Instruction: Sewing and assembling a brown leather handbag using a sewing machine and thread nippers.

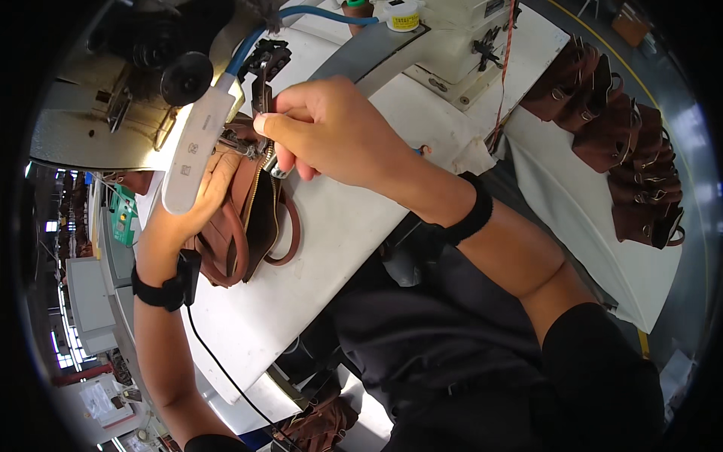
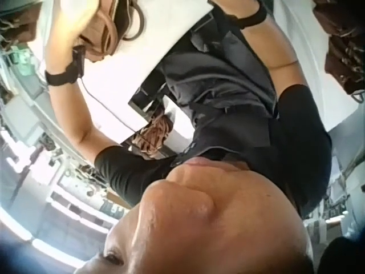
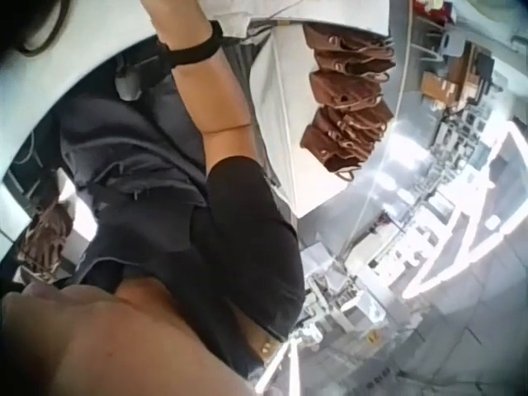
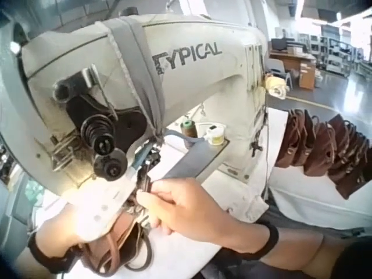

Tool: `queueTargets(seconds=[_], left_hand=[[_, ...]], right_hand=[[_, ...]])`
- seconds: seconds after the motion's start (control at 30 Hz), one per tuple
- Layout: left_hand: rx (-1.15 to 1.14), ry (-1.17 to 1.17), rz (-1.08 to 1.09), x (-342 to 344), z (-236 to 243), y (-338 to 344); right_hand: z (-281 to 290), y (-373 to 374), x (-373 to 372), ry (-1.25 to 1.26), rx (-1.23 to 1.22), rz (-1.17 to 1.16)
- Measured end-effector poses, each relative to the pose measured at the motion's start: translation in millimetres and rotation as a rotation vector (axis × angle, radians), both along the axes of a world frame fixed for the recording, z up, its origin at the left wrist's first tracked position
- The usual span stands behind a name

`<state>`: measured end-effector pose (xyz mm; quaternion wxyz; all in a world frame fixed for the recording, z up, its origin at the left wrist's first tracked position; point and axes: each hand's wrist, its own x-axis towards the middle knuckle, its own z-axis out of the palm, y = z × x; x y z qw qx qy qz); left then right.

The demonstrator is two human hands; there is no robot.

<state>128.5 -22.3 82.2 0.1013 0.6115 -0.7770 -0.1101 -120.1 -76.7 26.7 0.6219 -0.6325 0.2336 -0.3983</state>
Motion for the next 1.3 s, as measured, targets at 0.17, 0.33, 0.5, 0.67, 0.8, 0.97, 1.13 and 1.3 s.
queueTargets(seconds=[0.17,0.33,0.5,0.67,0.8,0.97,1.13,1.3], left_hand=[[-0.008,-0.082,-0.001,-6,5,6],[-0.148,-0.055,-0.107,-5,-2,1],[-0.055,0.157,-0.046,4,-6,-1],[-0.03,0.17,-0.023,-12,-1,10],[0.007,0.121,0.145,-29,-4,34],[0.024,0.331,0.262,-50,-11,41],[0.053,0.478,0.279,-40,-24,43],[0.208,0.692,0.378,-35,-15,37]], right_hand=[[-5,-4,9,0.044,-0.001,-0.053],[-1,1,13,0.066,-0.009,-0.089],[9,2,14,-0.05,-0.019,-0.031],[6,3,3,-0.009,-0.05,-0.024],[5,8,7,0.0,-0.042,-0.013],[-17,5,12,0.058,-0.088,-0.047],[-33,11,3,0.046,-0.223,-0.147],[-81,16,-34,-0.044,-0.013,0.022]])
